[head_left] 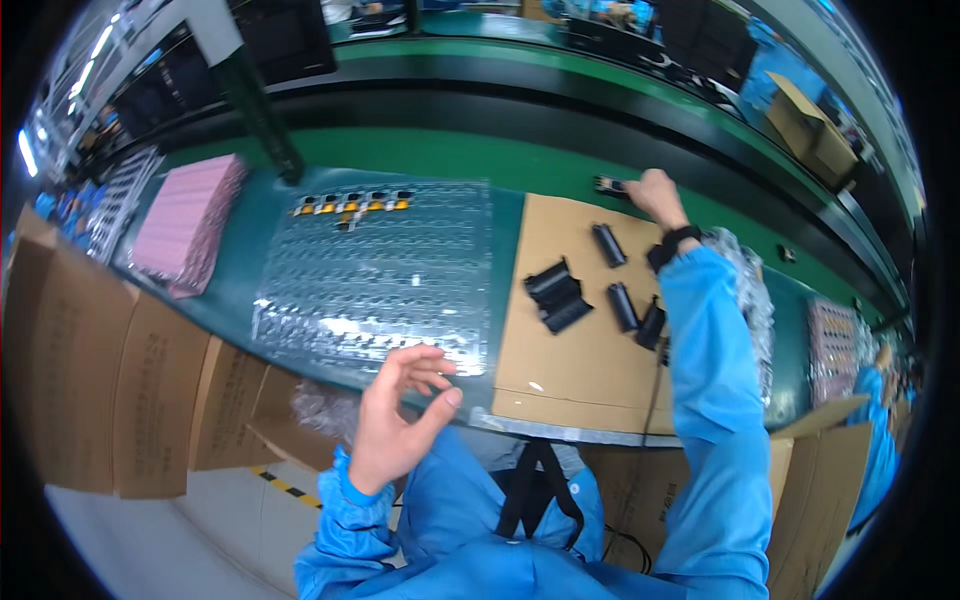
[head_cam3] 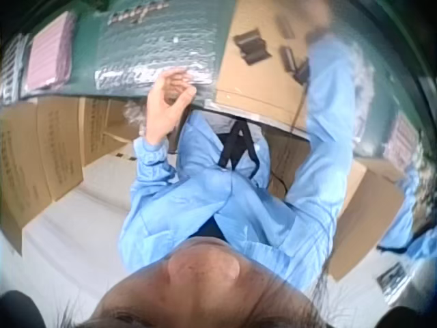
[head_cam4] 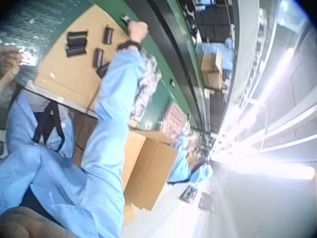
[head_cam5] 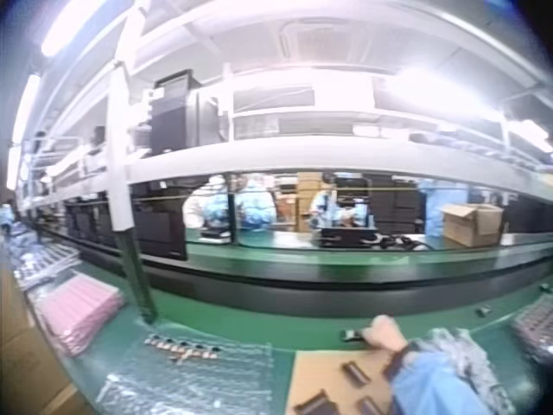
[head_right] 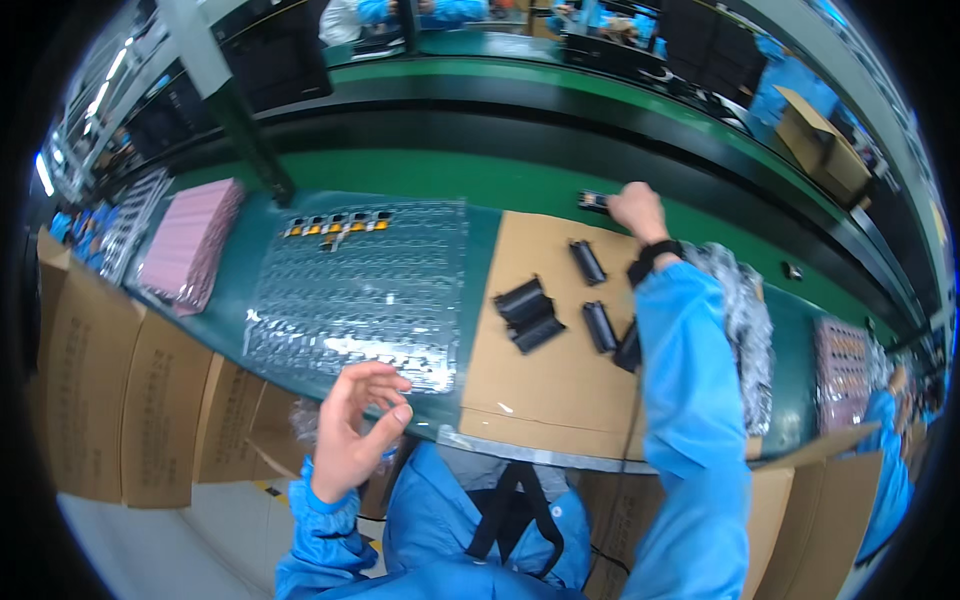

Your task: Manually assemble internal electronic parts into a small plastic housing component.

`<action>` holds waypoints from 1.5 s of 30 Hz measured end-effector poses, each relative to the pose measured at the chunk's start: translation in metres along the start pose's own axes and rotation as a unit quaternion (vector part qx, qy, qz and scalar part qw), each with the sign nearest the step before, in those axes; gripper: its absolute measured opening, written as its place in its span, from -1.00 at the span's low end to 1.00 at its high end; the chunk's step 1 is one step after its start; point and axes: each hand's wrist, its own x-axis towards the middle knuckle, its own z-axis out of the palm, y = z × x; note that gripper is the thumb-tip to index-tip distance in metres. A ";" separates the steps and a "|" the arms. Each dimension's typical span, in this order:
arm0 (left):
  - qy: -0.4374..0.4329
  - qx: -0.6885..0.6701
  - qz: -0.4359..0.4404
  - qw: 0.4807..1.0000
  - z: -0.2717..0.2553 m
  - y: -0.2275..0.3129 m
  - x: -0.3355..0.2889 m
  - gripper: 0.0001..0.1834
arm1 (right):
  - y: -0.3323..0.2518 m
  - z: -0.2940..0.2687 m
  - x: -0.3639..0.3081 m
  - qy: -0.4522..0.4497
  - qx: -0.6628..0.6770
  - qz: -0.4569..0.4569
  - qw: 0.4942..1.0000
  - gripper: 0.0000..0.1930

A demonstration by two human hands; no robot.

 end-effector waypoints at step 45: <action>0.029 0.528 0.516 0.674 0.028 -0.004 -0.005 -0.71 | -0.153 -0.070 -0.322 -0.258 0.759 0.092 0.591 -0.79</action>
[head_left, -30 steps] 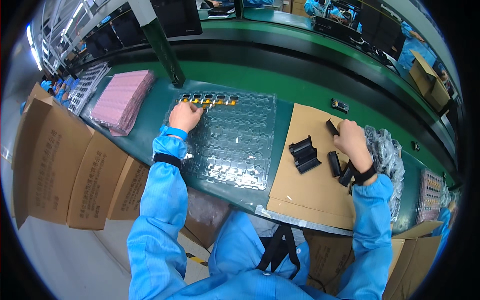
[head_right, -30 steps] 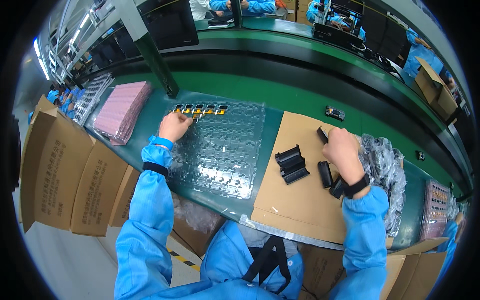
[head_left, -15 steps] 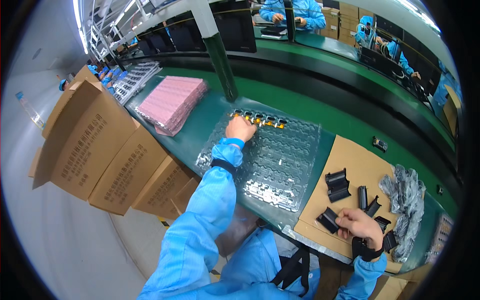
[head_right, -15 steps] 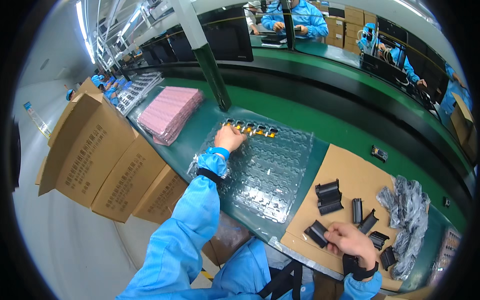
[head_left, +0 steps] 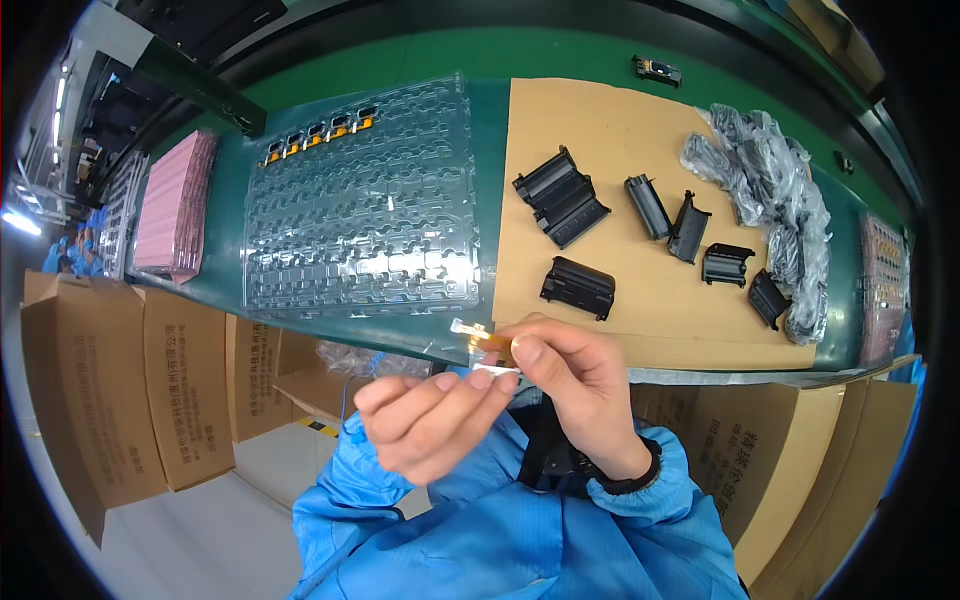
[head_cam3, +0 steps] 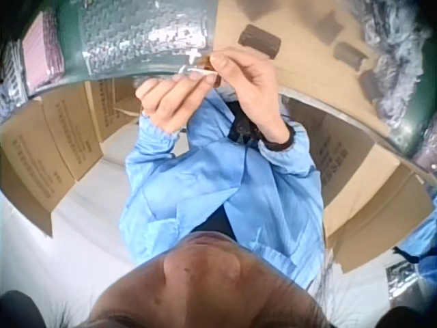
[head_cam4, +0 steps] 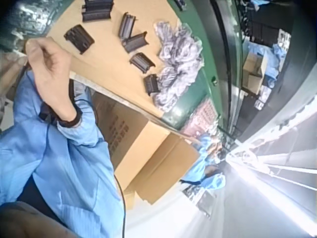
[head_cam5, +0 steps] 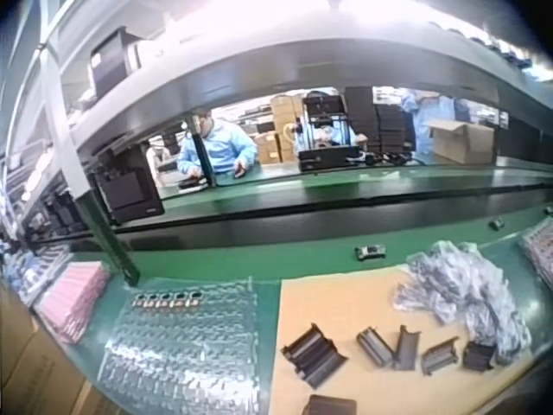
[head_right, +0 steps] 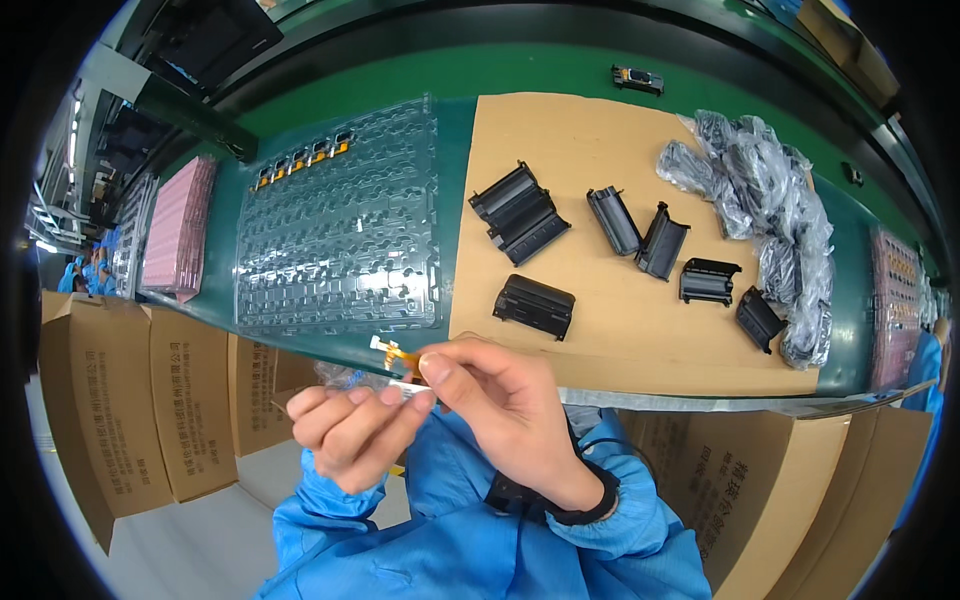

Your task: Manually assemble internal electronic parts into a small plastic housing component.

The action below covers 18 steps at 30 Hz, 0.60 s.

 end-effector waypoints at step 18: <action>-0.066 -0.419 -0.412 0.807 0.016 0.013 0.011 -0.88 | 0.010 -0.010 0.005 0.065 -0.053 -0.131 0.988 -0.90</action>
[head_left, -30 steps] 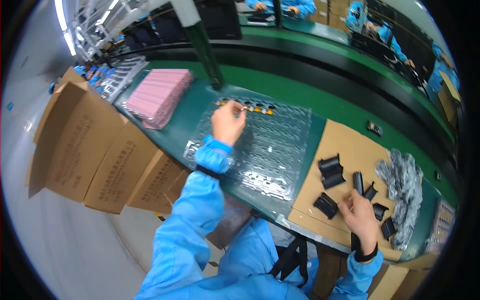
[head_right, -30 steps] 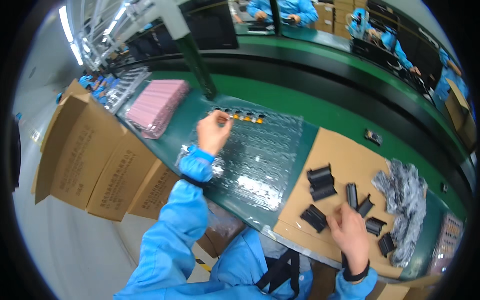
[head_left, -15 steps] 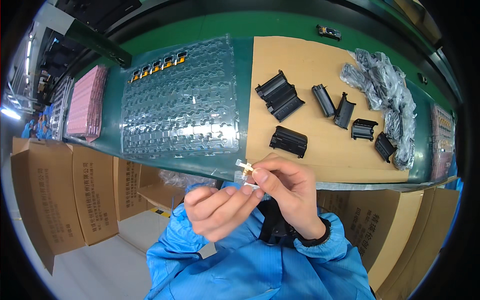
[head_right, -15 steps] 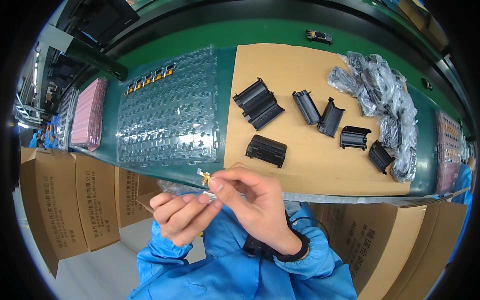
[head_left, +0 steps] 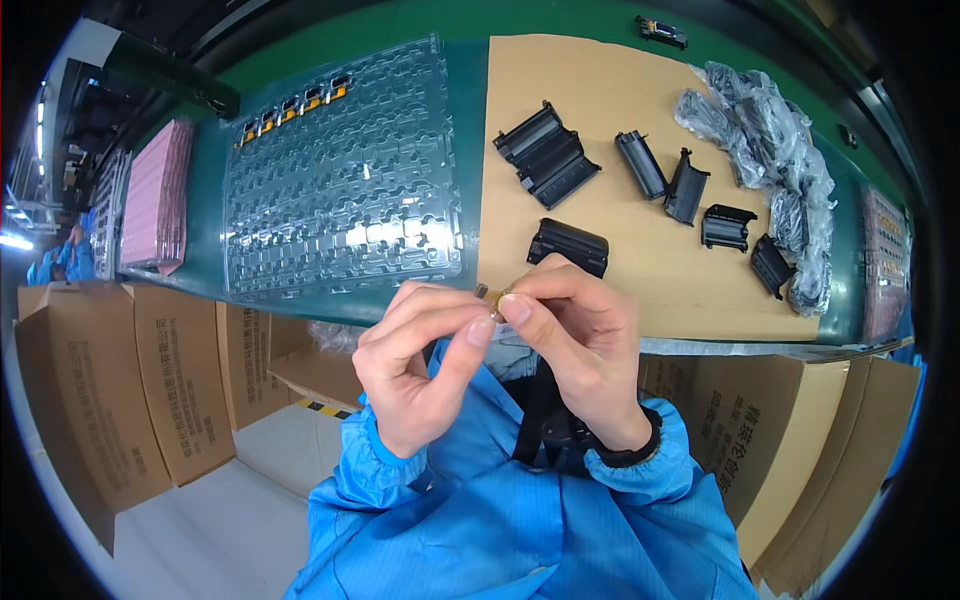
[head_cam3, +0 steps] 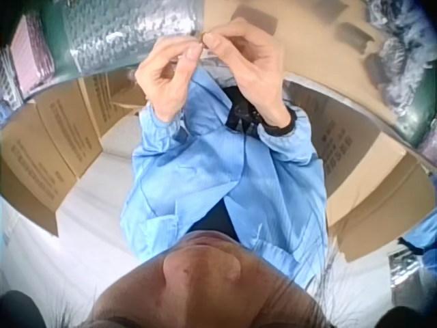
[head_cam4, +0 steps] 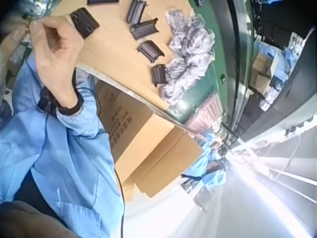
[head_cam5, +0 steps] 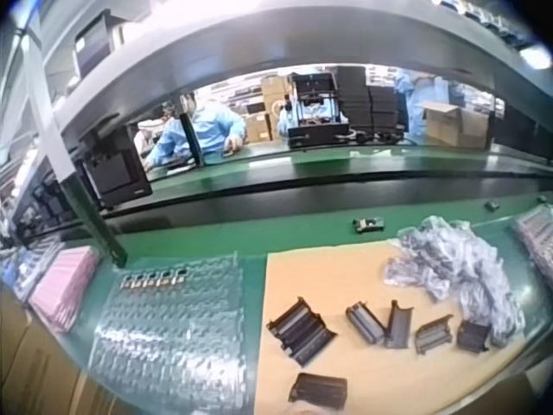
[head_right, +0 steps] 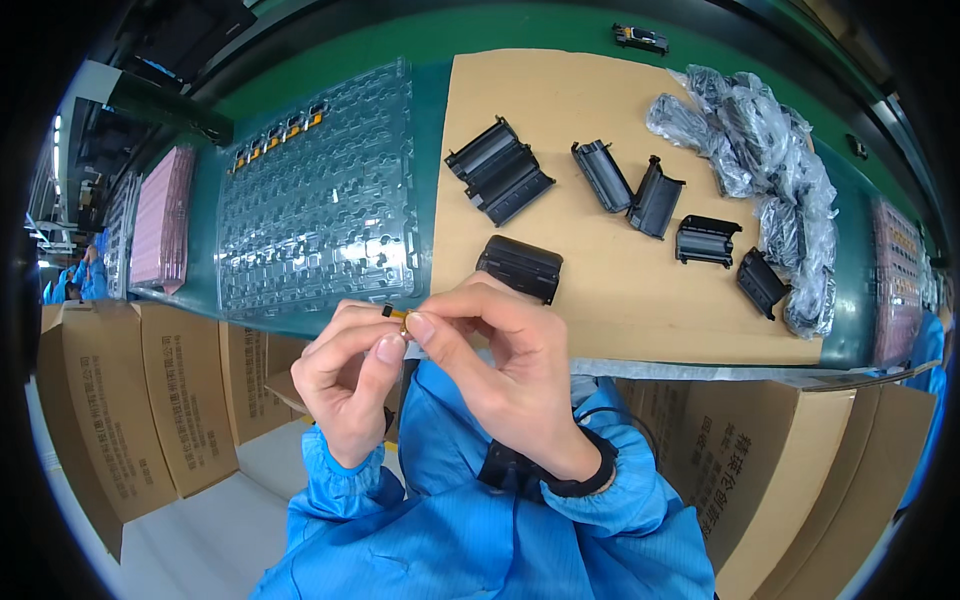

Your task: Manually assemble internal electronic parts into a small plastic housing component.

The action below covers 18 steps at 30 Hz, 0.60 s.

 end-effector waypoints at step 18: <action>0.131 0.308 -0.254 0.907 -0.073 -0.076 -0.105 -0.69 | -0.011 -0.072 -0.020 0.021 0.129 0.200 0.971 -0.91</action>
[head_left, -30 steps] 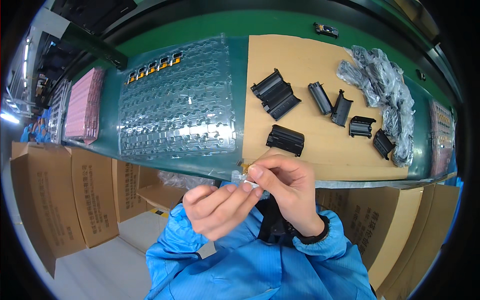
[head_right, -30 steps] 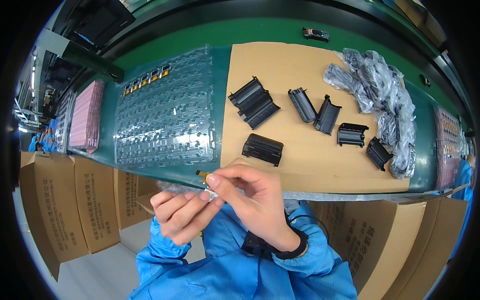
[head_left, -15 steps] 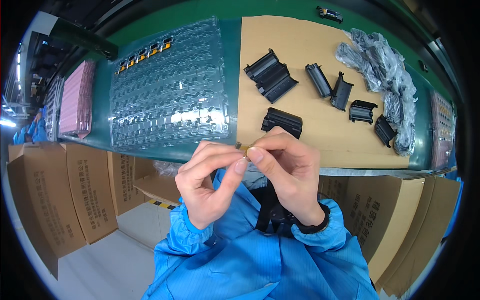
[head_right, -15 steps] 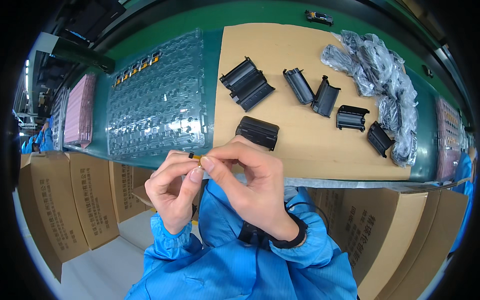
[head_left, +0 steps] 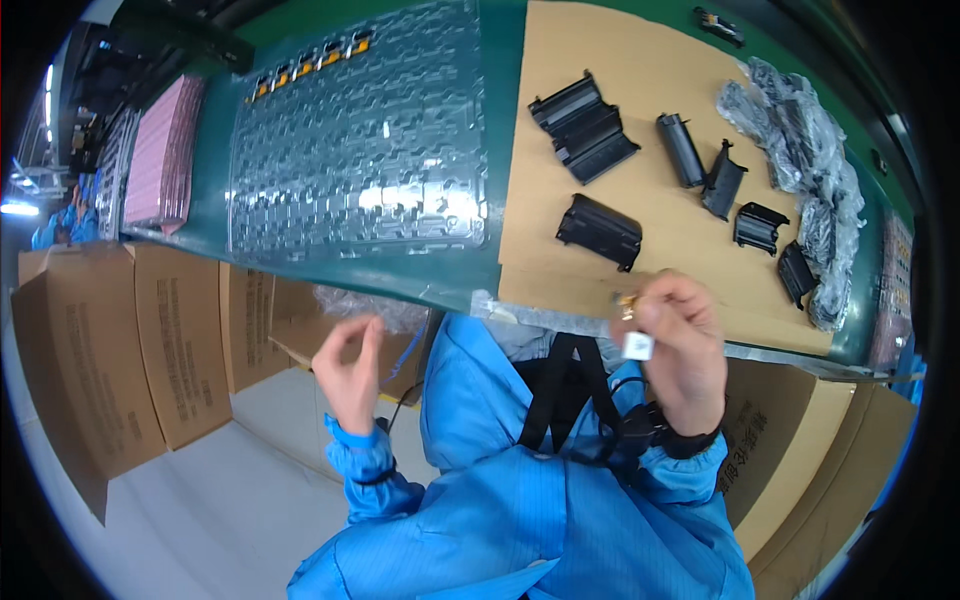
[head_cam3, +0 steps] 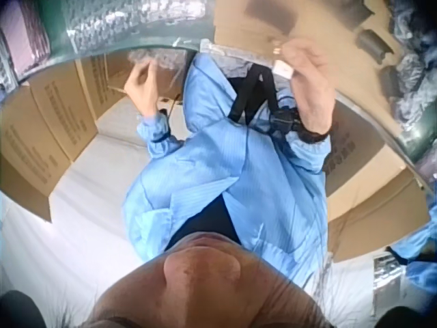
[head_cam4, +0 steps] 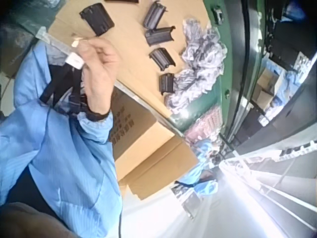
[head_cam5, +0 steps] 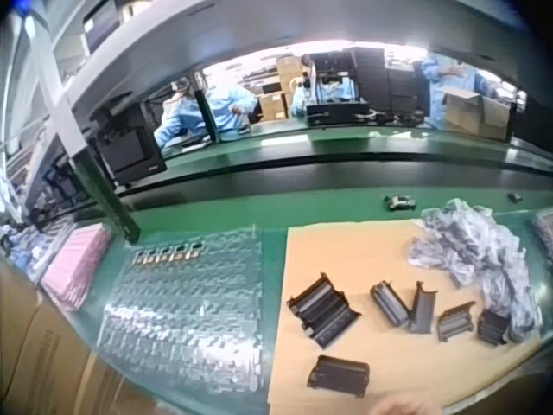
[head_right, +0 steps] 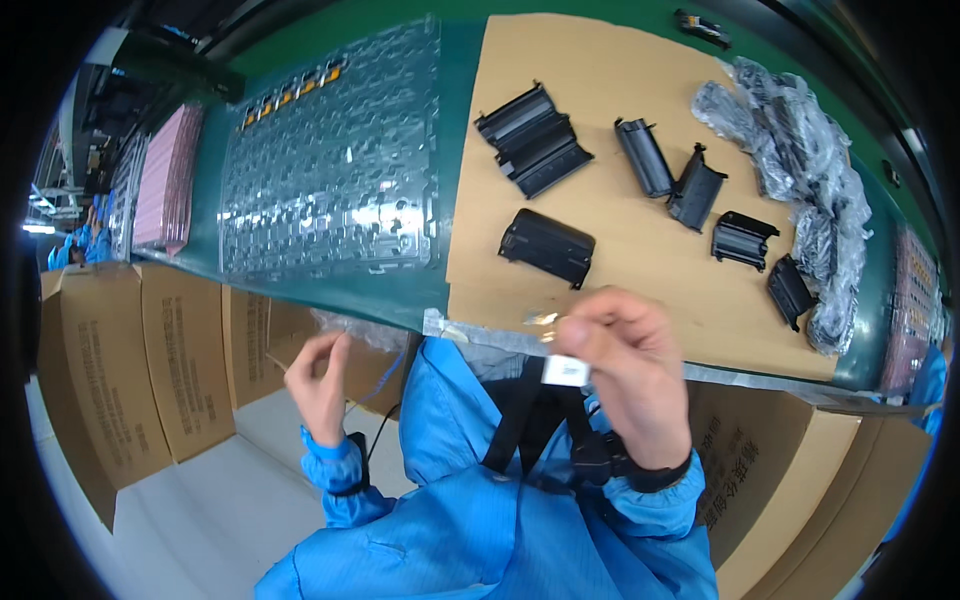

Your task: Manually assemble internal electronic parts into a small plastic housing component.

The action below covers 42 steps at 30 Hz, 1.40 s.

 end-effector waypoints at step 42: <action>-0.265 -0.409 0.140 0.862 0.061 0.170 0.004 -0.67 | -0.022 0.022 -0.014 0.081 -0.130 -0.016 0.988 -0.82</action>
